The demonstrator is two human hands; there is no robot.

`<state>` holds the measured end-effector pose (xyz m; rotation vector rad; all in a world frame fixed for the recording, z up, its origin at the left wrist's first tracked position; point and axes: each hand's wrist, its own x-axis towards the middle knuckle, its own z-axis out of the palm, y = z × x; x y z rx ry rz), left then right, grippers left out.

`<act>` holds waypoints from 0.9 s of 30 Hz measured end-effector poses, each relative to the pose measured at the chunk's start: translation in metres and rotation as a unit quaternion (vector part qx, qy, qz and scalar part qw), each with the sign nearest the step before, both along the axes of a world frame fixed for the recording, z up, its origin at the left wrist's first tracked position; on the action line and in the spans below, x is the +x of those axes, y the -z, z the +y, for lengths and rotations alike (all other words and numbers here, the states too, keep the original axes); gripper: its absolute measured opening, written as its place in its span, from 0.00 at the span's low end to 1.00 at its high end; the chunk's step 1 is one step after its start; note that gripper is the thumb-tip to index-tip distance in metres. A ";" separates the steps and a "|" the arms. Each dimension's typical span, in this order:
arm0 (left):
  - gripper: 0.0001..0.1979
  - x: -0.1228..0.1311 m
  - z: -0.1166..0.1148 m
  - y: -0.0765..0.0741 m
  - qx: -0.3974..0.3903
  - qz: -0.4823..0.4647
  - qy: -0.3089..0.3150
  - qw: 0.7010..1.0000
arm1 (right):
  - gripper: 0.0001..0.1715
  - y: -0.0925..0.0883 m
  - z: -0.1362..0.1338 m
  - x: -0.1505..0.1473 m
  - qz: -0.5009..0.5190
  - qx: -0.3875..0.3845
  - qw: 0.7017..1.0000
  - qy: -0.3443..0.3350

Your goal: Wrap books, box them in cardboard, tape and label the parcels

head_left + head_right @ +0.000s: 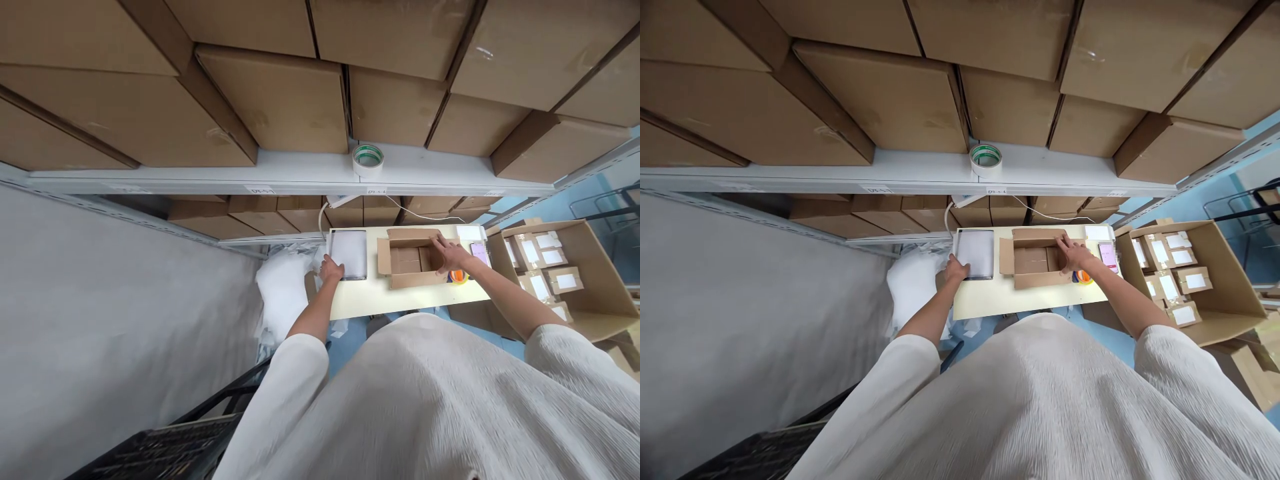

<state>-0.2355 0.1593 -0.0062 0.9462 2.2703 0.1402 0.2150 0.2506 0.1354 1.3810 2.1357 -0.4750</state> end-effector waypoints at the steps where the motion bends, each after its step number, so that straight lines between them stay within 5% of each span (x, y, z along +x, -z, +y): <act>1: 0.36 0.000 -0.001 0.001 0.000 -0.001 0.001 1.000 | 0.91 0.000 0.000 0.000 0.002 -0.001 1.000 0.001; 8: 0.34 0.001 -0.005 0.002 0.053 0.017 0.022 0.998 | 0.90 0.002 0.000 0.002 -0.001 -0.005 1.000 -0.001; 21: 0.35 -0.014 0.010 0.010 0.018 -0.068 -0.141 0.988 | 0.90 0.001 0.001 0.000 -0.005 0.000 1.000 0.000; 27: 0.30 -0.018 0.002 0.010 0.021 -0.083 -0.124 0.989 | 0.91 0.003 0.001 0.001 0.003 -0.001 1.000 -0.002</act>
